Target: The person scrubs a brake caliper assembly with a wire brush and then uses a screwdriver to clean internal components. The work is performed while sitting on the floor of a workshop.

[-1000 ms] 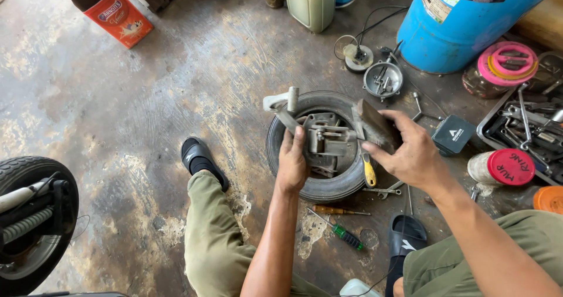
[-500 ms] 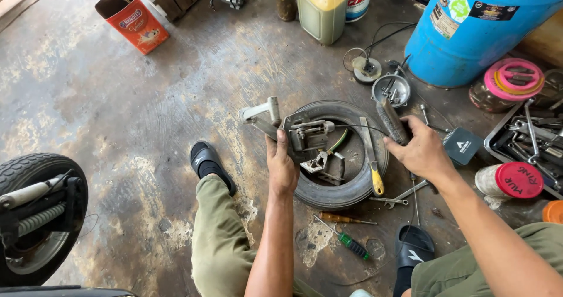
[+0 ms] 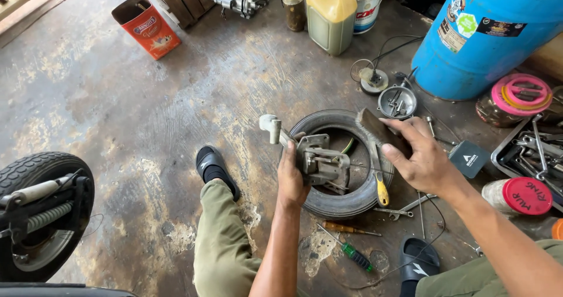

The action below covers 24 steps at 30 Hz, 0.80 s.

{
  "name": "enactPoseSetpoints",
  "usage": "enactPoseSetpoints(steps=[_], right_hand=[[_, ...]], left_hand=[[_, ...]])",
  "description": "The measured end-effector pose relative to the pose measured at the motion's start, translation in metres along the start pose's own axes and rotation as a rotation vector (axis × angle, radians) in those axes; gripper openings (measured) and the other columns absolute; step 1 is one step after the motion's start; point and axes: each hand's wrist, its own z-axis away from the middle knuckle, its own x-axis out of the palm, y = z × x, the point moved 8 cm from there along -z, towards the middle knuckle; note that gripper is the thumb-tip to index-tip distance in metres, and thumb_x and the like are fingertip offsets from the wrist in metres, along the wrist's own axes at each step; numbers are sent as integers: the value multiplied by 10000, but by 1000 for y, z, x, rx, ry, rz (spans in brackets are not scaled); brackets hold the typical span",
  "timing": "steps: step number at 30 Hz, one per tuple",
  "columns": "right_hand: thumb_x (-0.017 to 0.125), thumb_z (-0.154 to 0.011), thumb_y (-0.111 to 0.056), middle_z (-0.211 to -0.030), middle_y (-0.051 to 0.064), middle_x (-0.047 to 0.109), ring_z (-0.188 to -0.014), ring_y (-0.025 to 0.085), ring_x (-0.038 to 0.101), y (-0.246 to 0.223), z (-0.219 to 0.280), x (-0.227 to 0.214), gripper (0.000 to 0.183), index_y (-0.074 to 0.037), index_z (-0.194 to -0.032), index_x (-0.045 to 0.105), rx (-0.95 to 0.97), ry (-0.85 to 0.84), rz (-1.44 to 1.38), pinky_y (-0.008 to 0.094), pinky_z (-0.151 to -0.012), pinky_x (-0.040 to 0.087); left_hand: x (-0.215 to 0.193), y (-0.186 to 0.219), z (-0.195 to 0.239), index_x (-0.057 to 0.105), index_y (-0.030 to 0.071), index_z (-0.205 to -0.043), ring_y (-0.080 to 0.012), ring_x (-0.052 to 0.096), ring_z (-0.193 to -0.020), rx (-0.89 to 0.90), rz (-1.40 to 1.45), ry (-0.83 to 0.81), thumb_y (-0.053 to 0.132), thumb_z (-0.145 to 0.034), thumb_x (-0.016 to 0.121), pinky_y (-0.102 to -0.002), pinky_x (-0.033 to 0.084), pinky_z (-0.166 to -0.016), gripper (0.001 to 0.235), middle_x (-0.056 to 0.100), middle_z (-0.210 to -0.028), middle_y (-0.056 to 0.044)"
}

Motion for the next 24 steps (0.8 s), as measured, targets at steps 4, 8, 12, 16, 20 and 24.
enactPoseSetpoints(steps=[4, 8, 12, 16, 20, 24], right_hand=[[682, -941, -355, -1060, 153, 599, -985, 334, 643, -13, -14, 5, 485, -146, -1378, 669, -75, -26, -54, 444, -857, 520], [618, -1006, -281, -971, 101, 602, -896, 234, 621, -16, -16, 19, 322, -117, -1276, 686, -65, -94, -300, 376, -824, 526], [731, -951, -215, -864, 45, 585, -750, 156, 592, 11, -5, 36, 312, -102, -1211, 602, 11, -131, -416, 326, -705, 532], [756, -940, -196, -803, 48, 583, -714, 150, 586, 34, -5, 47, 248, -89, -1106, 606, 7, -176, -420, 316, -659, 514], [807, -888, -212, -927, 64, 617, -783, 167, 606, 62, -5, 57, 226, -115, -1053, 687, 4, -204, -334, 323, -736, 520], [792, -914, -219, -1009, 60, 575, -882, 158, 572, 67, -1, 61, 194, -119, -1060, 712, 101, -246, -319, 334, -833, 509]], left_hand=[[-18, -37, -13, 624, 72, -1354, -339, 684, -1060, -90, 72, -33, 379, -1014, 568, -508, 584, -904, 461, 684, -1209, -229], [-2, -40, -6, 618, 56, -1311, -340, 699, -998, -137, 144, -60, 230, -981, 595, -496, 591, -863, 374, 697, -1127, -233], [-13, -62, -12, 619, 48, -1309, -362, 705, -959, -156, 148, -93, 171, -938, 627, -506, 599, -830, 390, 703, -1091, -237], [-10, -72, -9, 637, 38, -1246, -325, 714, -952, -193, 152, -89, 175, -946, 610, -450, 616, -798, 331, 717, -1047, -212], [-6, -68, -1, 414, 34, -1437, -366, 598, -1118, -218, -9, -6, 217, -929, 657, -509, 549, -924, 592, 538, -1273, -277], [0, -60, 8, 171, 50, -1614, -419, 470, -1337, -247, -147, 102, 256, -921, 692, -546, 485, -1043, 891, 305, -1547, -333]])
